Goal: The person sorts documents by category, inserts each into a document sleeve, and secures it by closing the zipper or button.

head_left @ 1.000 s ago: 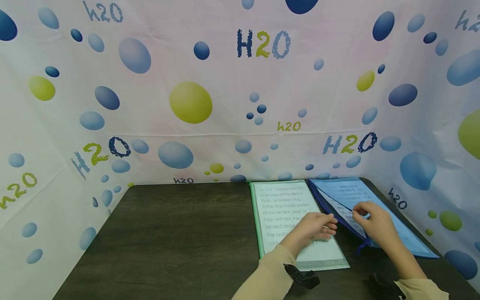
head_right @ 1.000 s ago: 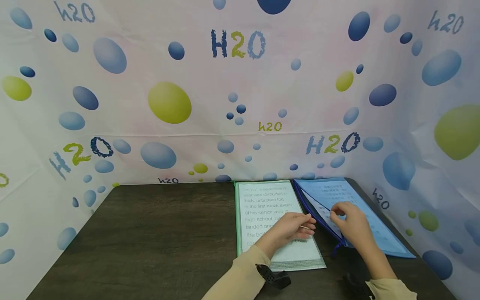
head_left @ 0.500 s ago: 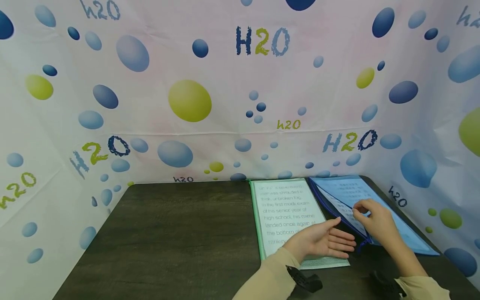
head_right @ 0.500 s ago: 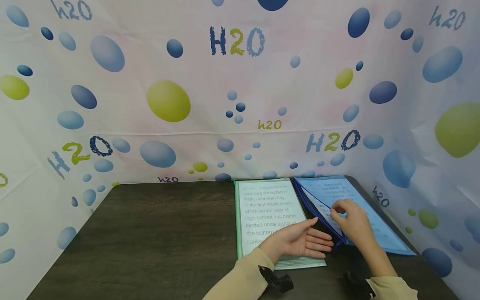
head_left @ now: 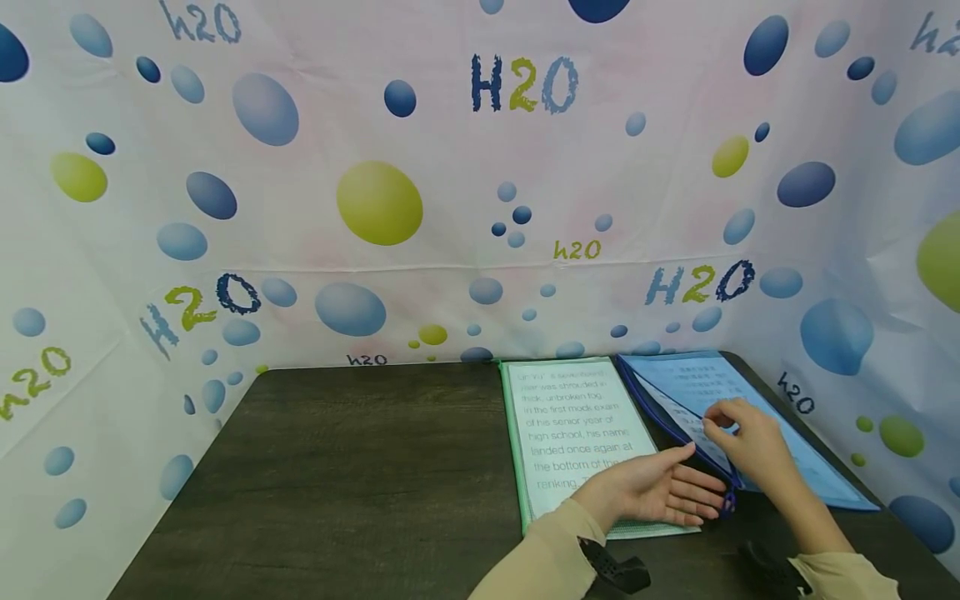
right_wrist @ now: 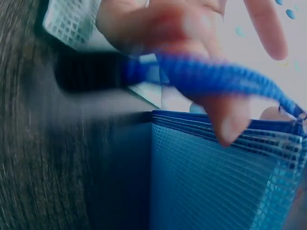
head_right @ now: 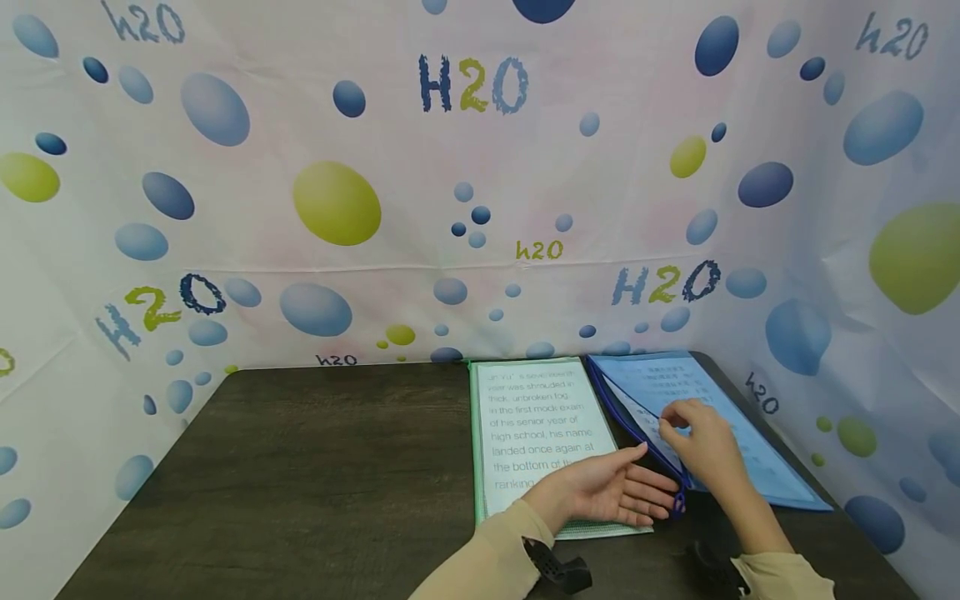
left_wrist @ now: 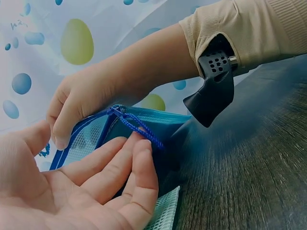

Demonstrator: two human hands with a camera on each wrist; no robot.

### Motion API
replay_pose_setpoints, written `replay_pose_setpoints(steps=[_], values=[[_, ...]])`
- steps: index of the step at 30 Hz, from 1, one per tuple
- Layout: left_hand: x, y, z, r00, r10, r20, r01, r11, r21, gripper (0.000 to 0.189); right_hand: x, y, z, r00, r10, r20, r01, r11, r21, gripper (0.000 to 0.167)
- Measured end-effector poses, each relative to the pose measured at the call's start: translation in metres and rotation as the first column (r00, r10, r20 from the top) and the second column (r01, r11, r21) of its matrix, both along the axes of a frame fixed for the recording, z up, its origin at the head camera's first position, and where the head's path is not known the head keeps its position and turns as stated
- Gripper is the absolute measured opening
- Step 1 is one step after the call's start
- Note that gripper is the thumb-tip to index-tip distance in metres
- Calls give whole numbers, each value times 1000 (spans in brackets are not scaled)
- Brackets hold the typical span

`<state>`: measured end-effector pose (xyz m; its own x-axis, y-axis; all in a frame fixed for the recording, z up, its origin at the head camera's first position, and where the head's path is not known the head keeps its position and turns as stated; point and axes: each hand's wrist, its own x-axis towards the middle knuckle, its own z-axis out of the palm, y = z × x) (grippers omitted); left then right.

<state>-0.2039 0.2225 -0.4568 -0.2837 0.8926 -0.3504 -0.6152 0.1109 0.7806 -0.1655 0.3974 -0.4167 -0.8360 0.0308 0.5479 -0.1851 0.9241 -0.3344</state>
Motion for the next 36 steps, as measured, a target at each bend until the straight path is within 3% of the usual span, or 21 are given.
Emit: replay_pose_setpoints(steps=[4, 8, 11, 18, 24, 31, 36], values=[[1, 0, 2, 1000, -17, 3, 17, 1000, -8, 66, -1, -1, -2, 1000, -4, 14, 4, 1000, -1, 7], [0, 1, 4, 997, -73, 28, 73, 997, 17, 58, -2, -3, -4, 1000, 7, 16, -7, 1000, -4, 7], [0, 3, 4, 996, -94, 5, 94, 995, 20, 49, -2, -5, -6, 1000, 23, 8, -23, 1000, 2, 8], [3, 5, 0, 998, -50, -42, 49, 999, -23, 36, 0, -8, -8, 998, 37, 59, -38, 999, 15, 4], [4, 6, -2, 999, -30, -31, 29, 999, -33, 36, 5, -4, -13, 997, 38, 62, -34, 997, -74, 9], [4, 7, -4, 999, 6, -48, -9, 998, -66, 29, 24, 9, -10, 1000, -25, 3, 25, 989, -143, 13], [4, 9, -5, 999, 26, -47, -30, 997, -74, 23, 42, 19, -4, 992, -77, 96, 96, 973, -211, 21]])
